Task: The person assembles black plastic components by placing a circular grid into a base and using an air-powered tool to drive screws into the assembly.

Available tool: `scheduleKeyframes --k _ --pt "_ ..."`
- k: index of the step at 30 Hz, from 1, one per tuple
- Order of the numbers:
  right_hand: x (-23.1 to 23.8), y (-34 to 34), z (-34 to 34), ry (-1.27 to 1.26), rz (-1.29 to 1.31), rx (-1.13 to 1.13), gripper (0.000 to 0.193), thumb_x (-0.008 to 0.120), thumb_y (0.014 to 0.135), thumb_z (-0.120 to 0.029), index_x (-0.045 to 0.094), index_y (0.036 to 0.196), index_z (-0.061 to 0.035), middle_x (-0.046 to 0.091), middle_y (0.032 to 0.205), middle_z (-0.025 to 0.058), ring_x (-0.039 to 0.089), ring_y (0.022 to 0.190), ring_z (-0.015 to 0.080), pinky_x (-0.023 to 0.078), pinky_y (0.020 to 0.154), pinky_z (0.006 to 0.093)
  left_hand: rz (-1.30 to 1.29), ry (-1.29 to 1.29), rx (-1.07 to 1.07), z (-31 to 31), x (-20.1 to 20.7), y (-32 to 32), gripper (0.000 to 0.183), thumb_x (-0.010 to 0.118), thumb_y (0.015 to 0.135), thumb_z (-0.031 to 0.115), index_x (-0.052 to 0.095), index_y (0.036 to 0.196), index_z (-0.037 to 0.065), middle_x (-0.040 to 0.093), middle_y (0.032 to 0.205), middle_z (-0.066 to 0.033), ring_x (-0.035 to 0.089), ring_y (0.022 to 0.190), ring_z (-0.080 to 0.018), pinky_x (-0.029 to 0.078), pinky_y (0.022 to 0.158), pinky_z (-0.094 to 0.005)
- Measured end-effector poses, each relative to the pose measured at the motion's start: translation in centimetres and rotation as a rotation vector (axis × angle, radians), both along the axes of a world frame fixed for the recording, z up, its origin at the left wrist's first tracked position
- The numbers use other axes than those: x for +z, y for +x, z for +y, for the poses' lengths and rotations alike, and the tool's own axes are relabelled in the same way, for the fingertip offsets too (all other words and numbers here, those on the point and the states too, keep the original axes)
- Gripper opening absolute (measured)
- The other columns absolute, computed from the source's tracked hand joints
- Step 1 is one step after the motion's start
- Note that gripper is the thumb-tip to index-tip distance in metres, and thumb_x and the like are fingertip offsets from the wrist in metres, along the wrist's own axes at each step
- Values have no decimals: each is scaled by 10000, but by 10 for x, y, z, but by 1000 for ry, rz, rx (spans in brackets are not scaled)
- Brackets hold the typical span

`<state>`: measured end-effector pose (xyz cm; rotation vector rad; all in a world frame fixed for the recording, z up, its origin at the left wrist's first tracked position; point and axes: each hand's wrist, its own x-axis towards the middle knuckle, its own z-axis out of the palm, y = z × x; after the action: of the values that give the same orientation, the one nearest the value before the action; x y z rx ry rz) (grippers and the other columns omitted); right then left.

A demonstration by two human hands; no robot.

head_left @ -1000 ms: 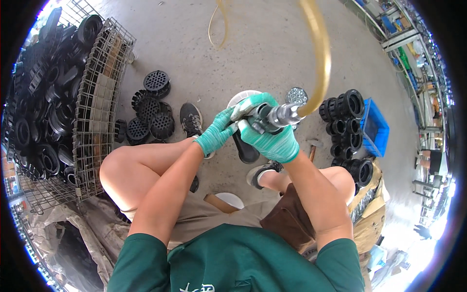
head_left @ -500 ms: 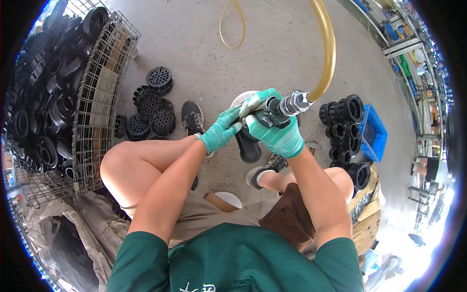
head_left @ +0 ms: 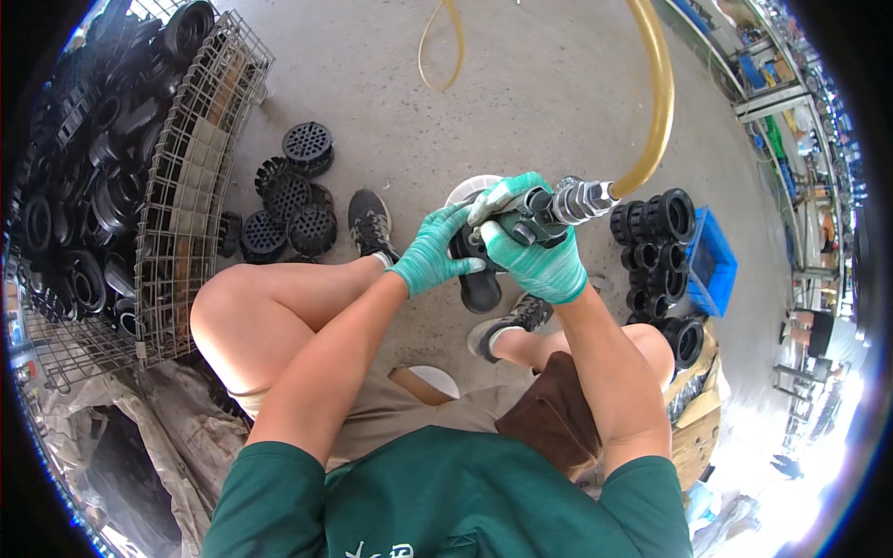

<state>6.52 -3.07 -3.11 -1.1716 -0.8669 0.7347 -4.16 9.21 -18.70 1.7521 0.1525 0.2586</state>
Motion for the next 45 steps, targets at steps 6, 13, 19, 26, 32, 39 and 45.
scheduleKeyframes --k 6,13,19,26,32,39,45 --pt "5 -2 0 -40 67 27 302 654 812 113 580 1050 -58 666 999 49 647 924 136 568 817 316 106 -72 -14 -1 -16 -2 979 908 686 401 451 1494 94 474 1497 -196 421 1381 -422 359 1165 -517" --pt "-1 1 0 -16 -4 -7 304 662 820 103 578 1061 -62 666 1010 44 649 920 135 576 809 310 94 -26 3 -1 -15 -1 973 909 687 379 449 1496 96 469 1497 -208 414 1385 -429 349 1171 -523" --pt "2 -1 1 -51 32 23 315 662 816 106 577 1066 -65 665 1010 46 649 922 137 577 813 318 69 -66 -7 -1 -13 -1 976 909 684 367 446 1495 83 496 1466 -218 441 1362 -435 356 1166 -519" --pt "6 -2 2 -35 23 9 303 648 821 106 573 1065 -57 664 1009 57 657 916 148 587 795 322 56 9 13 -1 -13 -1 977 907 684 366 445 1498 86 487 1477 -205 432 1371 -424 360 1166 -512" --pt "5 -1 4 -21 30 22 308 650 815 107 576 1067 -54 669 1008 63 665 928 152 594 795 323 74 -6 -4 -2 -17 -2 988 906 686 345 428 1512 90 474 1488 -204 422 1381 -421 355 1172 -506" --pt "1 1 5 -22 17 21 311 645 813 106 585 1076 -49 666 1013 63 667 948 165 592 821 331 67 22 10 -3 -16 -1 824 886 763 207 455 1456 96 527 1412 -87 498 1293 -238 444 1113 -393" --pt "2 1 5 -20 -30 12 330 650 806 103 588 1092 -48 666 1007 60 663 942 165 588 826 337 103 72 0 -2 -19 -3 1000 908 686 325 418 1520 72 471 1479 -222 413 1387 -423 347 1180 -499"
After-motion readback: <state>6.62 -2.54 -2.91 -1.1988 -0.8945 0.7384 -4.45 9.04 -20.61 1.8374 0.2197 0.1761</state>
